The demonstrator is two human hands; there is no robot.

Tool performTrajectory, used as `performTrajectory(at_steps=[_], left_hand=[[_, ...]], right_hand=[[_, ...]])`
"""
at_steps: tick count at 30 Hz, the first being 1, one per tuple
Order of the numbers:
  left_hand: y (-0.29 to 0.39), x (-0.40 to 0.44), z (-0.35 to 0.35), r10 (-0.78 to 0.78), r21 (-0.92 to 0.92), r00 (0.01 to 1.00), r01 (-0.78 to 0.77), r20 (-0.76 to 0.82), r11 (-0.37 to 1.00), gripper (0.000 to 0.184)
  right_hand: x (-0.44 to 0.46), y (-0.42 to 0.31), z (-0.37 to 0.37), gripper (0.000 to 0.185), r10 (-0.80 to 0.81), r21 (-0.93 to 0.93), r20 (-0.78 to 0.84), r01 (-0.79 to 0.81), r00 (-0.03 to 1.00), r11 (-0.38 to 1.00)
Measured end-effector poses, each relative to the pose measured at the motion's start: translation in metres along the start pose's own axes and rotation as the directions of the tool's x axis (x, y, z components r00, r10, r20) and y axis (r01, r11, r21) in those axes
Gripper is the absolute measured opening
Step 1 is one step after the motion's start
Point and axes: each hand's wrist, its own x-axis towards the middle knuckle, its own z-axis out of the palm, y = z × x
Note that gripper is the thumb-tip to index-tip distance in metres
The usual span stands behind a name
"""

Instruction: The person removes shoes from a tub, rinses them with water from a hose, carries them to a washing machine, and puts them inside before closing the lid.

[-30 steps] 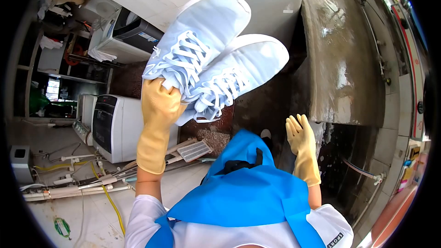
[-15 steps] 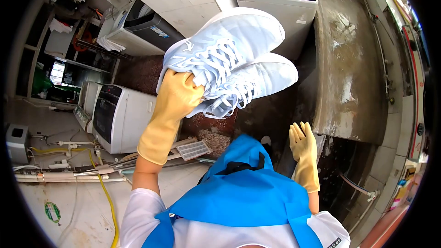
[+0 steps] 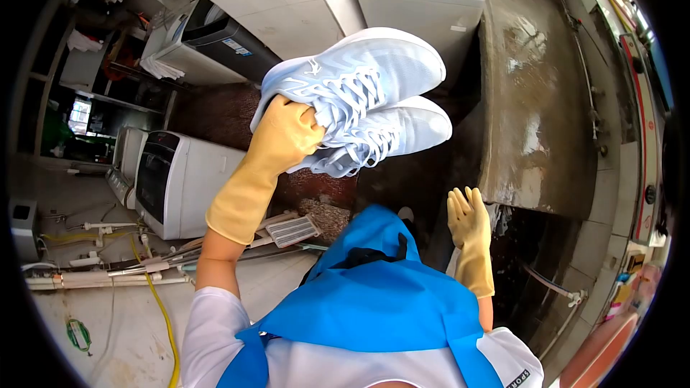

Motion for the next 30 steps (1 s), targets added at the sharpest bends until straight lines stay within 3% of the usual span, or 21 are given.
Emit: performTrajectory(at_steps=[3,5,9,13,19,20,21,22,23,24,25,26,28,29,30], left_hand=[[0.003,0.004,0.005,0.023,0.016,0.999,-0.022,-0.027,1.0,0.018],[0.003,0.003,0.01,0.022,0.031,0.999,-0.022,0.026,0.999,0.019],[0.01,0.01,0.014,-0.044,-0.056,0.998,0.042,-0.035,0.998,0.023],[0.007,0.01,0.025,0.063,0.013,0.998,-0.062,-0.015,0.998,0.026],[0.001,0.012,0.053,0.012,0.073,1.0,-0.011,-0.006,0.997,0.015],[-0.003,0.011,0.065,0.012,0.156,0.992,-0.031,0.124,0.987,0.012],[-0.003,0.016,0.057,-0.06,0.127,0.916,0.01,0.396,0.992,0.012],[-0.008,0.019,0.06,-0.03,0.129,0.965,-0.004,0.26,0.992,0.014],[-0.019,0.019,0.069,0.039,0.165,0.973,-0.078,0.226,0.983,0.018],[-0.024,0.019,0.072,-0.014,0.174,0.947,-0.044,0.32,0.984,0.023],[-0.039,0.01,0.091,0.064,0.217,0.981,-0.104,0.181,0.971,0.026],[-0.051,0.004,0.104,0.055,0.236,0.97,-0.113,0.237,0.965,0.033],[-0.071,-0.012,0.125,-0.013,0.232,0.973,-0.043,0.233,0.972,0.027],[-0.08,-0.015,0.122,-0.071,0.15,0.944,0.023,0.323,0.988,0.022],[-0.094,-0.025,0.125,-0.077,0.203,0.953,0.017,0.292,0.979,0.019]], right_hand=[[-0.006,-0.005,-0.001,0.056,-0.005,0.012,-0.007,0.005,1.0,1.0],[-0.015,-0.008,0.005,0.046,0.028,0.013,-0.027,-0.028,0.999,1.0],[-0.014,-0.007,-0.011,0.054,-0.014,0.016,-0.045,0.015,0.999,1.0],[-0.014,-0.008,-0.029,0.061,-0.057,0.03,-0.053,0.058,0.997,0.998],[-0.01,-0.013,-0.047,0.066,-0.119,0.074,0.016,0.117,0.993,0.99],[-0.002,-0.012,-0.059,0.065,-0.118,0.087,0.06,0.112,0.991,0.99],[0.006,-0.011,-0.071,0.063,-0.116,0.1,0.105,0.106,0.988,0.989],[-0.015,-0.019,-0.035,0.059,-0.085,0.105,-0.058,0.09,0.995,0.99],[-0.005,-0.019,-0.043,0.057,-0.076,0.107,-0.073,0.084,0.994,0.991],[-0.006,-0.017,-0.035,0.059,-0.086,0.102,-0.071,0.093,0.994,0.99],[-0.002,-0.015,-0.031,0.06,-0.081,0.107,-0.056,0.086,0.995,0.99],[0.001,-0.012,-0.026,0.062,-0.075,0.112,-0.041,0.079,0.996,0.991],[-0.001,-0.007,0.001,0.063,-0.062,0.046,-0.047,0.064,0.997,0.997],[0.018,-0.004,-0.008,0.061,-0.072,0.022,-0.022,0.073,0.997,0.997],[0.009,-0.003,0.007,0.073,-0.066,-0.066,0.093,0.072,0.993,0.995]])
